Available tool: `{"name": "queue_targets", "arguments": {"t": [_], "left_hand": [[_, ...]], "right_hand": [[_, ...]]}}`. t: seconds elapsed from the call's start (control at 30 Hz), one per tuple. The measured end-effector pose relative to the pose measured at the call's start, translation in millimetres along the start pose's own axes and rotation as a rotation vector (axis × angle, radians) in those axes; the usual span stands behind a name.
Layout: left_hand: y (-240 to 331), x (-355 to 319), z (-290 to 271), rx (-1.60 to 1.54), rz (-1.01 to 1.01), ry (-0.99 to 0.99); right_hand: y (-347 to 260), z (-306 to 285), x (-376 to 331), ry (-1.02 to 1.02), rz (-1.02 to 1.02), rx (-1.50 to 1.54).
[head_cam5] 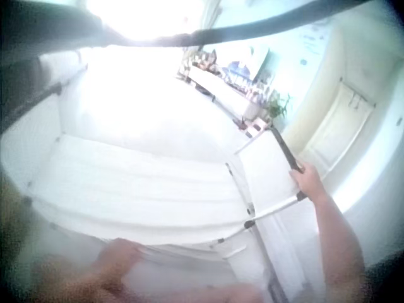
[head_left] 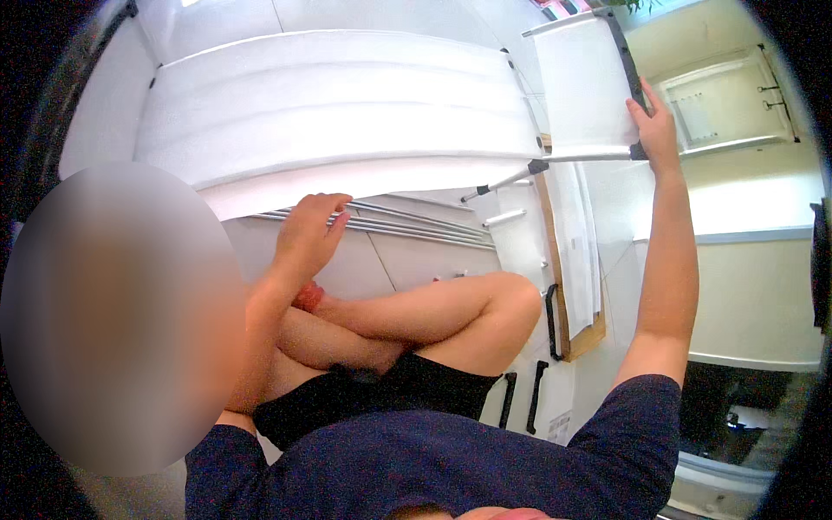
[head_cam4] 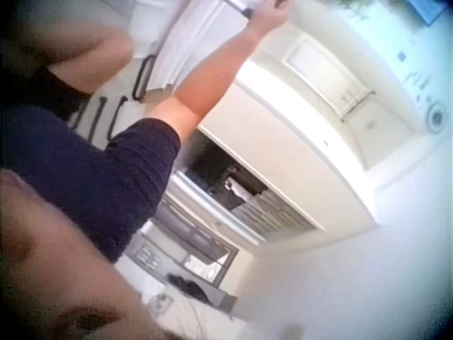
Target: The person assembles a storage shelf by hand while sitting cross-legged on the floor. They press white plastic panels into black corner frames and slide metal support rods into the frames.
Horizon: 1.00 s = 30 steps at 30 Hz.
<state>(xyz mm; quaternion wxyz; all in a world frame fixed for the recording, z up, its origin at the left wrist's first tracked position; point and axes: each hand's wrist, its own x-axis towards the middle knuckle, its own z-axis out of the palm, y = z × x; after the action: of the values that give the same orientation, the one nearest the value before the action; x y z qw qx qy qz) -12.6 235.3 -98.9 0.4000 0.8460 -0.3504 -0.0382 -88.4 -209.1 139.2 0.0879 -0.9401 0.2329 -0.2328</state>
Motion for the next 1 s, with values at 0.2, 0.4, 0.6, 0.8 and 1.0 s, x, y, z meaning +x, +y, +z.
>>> {"name": "queue_targets", "arguments": {"t": [0.2,0.4,0.6,0.8,1.0], "left_hand": [[-9,2,6,-0.035,0.024,-0.072],[-6,1,3,-0.070,-0.008,-0.080],[-9,1,3,-0.035,0.011,-0.090],[-12,0,6,-0.071,0.022,-0.071],[-13,0,6,-0.031,0.039,-0.066]], "right_hand": [[7,4,9,-0.035,-0.040,-0.029],[-6,9,3,-0.048,-0.039,-0.002],[-2,11,5,-0.032,-0.080,0.026],[4,15,10,-0.022,-0.076,0.028],[4,17,5,-0.007,-0.046,0.046]]}}
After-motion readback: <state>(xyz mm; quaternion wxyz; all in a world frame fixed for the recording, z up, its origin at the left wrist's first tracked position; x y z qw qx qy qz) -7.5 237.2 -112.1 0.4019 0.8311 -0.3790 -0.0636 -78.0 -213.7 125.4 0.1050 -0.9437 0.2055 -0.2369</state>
